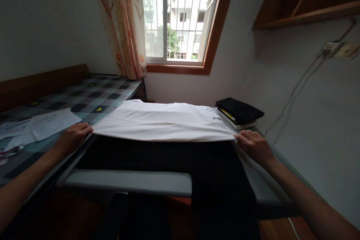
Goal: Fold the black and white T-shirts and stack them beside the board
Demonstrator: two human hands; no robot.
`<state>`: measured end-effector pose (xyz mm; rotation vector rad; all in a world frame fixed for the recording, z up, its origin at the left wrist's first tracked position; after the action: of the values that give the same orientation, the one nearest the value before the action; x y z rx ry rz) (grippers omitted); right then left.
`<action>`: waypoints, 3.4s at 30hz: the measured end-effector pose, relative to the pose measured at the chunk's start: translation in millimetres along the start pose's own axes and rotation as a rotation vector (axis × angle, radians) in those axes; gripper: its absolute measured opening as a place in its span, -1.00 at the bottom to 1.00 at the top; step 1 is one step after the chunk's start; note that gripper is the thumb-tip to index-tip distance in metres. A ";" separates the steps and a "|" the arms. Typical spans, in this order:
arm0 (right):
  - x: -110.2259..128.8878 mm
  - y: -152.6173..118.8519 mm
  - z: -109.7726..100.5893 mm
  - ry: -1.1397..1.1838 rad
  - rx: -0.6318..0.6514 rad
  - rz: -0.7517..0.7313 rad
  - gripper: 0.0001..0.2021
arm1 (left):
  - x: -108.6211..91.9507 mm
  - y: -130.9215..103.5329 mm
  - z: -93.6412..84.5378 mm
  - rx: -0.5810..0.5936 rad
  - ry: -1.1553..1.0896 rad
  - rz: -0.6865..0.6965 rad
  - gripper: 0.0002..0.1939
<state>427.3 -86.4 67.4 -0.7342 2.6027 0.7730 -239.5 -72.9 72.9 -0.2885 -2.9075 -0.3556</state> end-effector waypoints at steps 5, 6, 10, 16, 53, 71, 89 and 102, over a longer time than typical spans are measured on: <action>-7.8 -7.7 -2.3 0.017 -0.031 0.009 -0.81 | 13.6 -1.7 2.4 0.024 -0.121 0.016 -0.62; -6.0 -10.9 0.9 0.033 -0.014 -0.005 -0.81 | 15.2 -2.5 4.7 0.027 -0.147 0.041 -0.62; 5.2 -23.8 18.3 0.152 0.087 -0.033 -0.84 | 16.2 -6.4 13.4 0.029 -0.177 0.111 -0.58; 9.2 -24.6 25.6 0.296 0.187 0.042 -0.84 | 13.7 -8.8 25.6 0.026 -0.259 0.071 -0.65; 70.7 74.1 83.6 0.478 0.373 0.209 -0.40 | -225.2 107.4 44.4 0.187 -0.341 0.276 -0.32; 71.5 74.2 78.9 0.436 0.406 0.229 -0.38 | -218.8 106.7 49.3 0.199 -0.360 0.195 -0.31; 48.5 56.7 89.5 0.320 0.400 0.525 -0.30 | -168.3 109.4 62.4 0.193 -0.365 0.056 -0.31; 18.5 37.8 77.1 0.298 0.218 0.706 -0.32 | -171.6 107.3 48.5 0.020 -0.579 0.156 -0.36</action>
<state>403.4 -21.5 13.2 0.1774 3.1832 0.5565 -59.7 12.8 12.6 -0.7169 -3.4117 -0.2479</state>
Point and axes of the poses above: each hand's wrist, its own y-axis towards the middle knuckle, its own z-axis out of the palm, x = y × z, the point moved 6 cm from there along y, towards the middle knuckle, and after that the axes turned 2 degrees about x, right-handed, at the moved point
